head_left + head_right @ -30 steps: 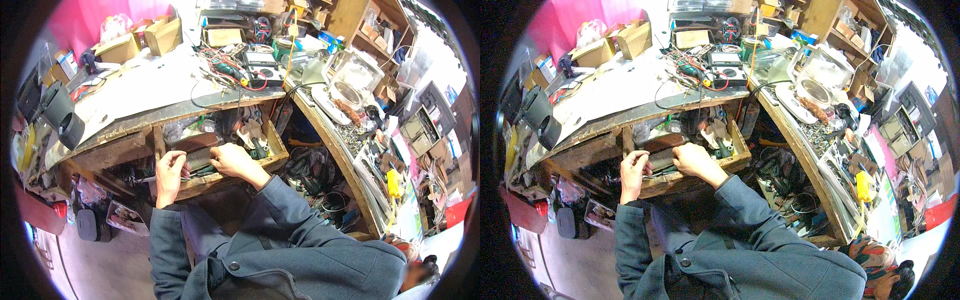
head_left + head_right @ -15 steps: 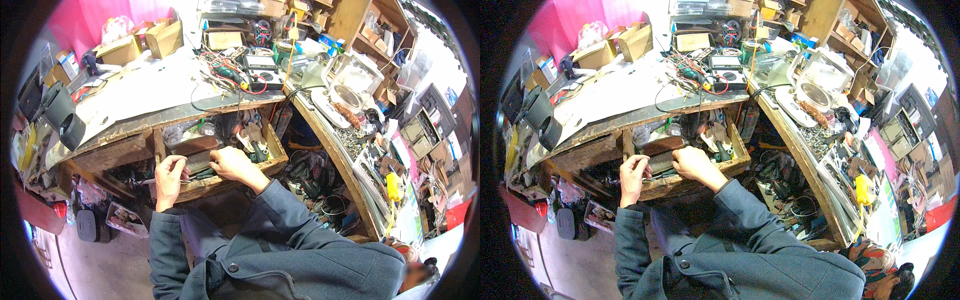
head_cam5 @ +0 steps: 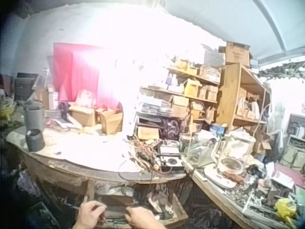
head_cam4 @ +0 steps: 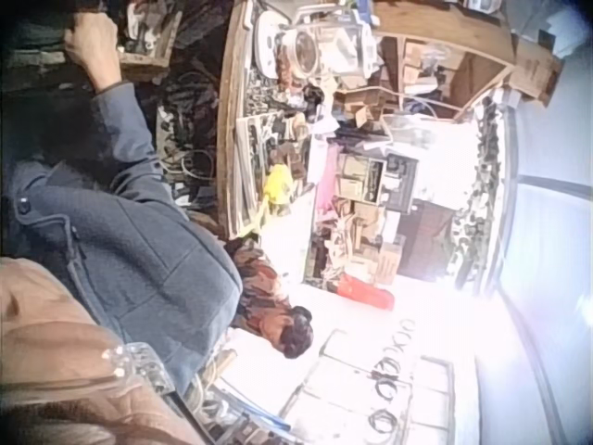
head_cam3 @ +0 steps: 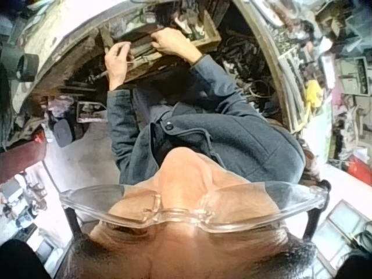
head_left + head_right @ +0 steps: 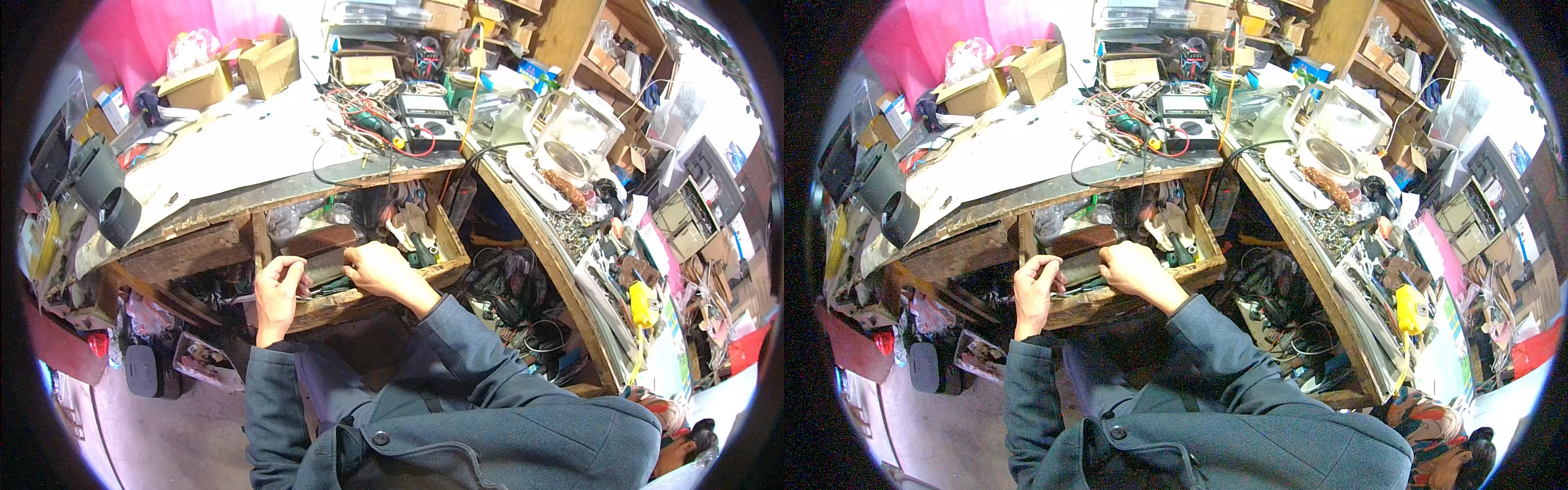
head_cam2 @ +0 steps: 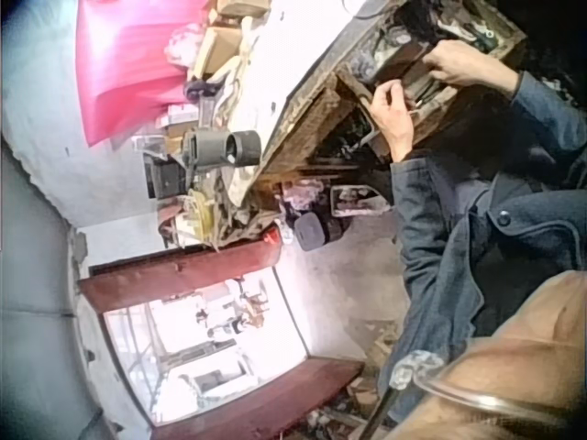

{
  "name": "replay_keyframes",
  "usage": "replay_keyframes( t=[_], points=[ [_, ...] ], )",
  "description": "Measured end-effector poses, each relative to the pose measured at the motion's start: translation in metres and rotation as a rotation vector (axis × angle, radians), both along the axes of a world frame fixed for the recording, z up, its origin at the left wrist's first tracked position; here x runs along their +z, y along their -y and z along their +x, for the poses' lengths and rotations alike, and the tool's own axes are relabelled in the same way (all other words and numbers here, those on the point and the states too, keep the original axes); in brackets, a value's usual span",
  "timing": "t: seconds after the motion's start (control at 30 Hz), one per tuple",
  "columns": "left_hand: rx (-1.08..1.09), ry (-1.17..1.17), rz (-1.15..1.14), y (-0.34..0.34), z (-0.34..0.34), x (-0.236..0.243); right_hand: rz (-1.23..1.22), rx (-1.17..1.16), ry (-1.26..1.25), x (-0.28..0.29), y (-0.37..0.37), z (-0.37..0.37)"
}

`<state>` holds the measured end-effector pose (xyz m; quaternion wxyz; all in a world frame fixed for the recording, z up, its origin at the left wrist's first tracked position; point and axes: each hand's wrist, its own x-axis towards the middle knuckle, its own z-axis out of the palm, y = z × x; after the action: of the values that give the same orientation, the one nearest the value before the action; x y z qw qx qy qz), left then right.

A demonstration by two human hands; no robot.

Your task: The person works at a cluttered workbench, handling small electronic components and wires. They use a screwdriver to manipulate parts within a wooden drawer and repeatedly pick up, inspect, and place down various items including wires and a small black component.

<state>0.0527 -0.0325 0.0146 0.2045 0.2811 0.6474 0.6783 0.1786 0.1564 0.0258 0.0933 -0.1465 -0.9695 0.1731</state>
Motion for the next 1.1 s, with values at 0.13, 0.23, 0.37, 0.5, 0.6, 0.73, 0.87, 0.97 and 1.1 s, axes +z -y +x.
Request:
replay_keyframes(
  t=[0.13, 0.23, 0.37, 0.5, 0.6, 0.73, 0.87, 0.97, 1.1],
  points=[
    [0.002, -0.001, 0.013, -0.001, 0.001, -0.001, -0.003, -0.001, -0.008, -0.004, -0.002, -0.001],
    [0.001, -0.012, 0.019, -0.001, 0.000, -0.003, -0.012, -0.004, 0.002, -0.003, -0.002, -0.001],
    [-0.006, -0.032, -0.003, -0.004, 0.003, -0.001, 0.019, 0.011, -0.082, -0.006, -0.003, 0.001],
    [-0.017, -0.061, -0.018, -0.004, -0.001, -0.007, 0.180, -0.005, -0.511, 0.029, -0.031, -0.002],
    [0.047, -0.075, -0.059, -0.003, 0.005, -0.001, 0.307, -0.192, -0.684, 0.109, -0.091, -0.014],
    [0.153, -0.243, -0.081, -0.014, 0.007, -0.001, 0.679, -0.436, -0.365, 0.163, -0.231, -0.040],
    [0.210, -0.316, -0.073, -0.020, 0.005, -0.002, 0.751, -0.522, -0.150, 0.167, -0.311, -0.053],
    [0.245, -0.335, -0.095, -0.020, 0.005, -0.003, 0.647, -0.459, 0.004, 0.162, -0.332, -0.065],
    [0.242, -0.294, -0.118, -0.017, 0.006, 0.002, 0.656, -0.623, -0.009, 0.146, -0.330, -0.080]
  ],
)
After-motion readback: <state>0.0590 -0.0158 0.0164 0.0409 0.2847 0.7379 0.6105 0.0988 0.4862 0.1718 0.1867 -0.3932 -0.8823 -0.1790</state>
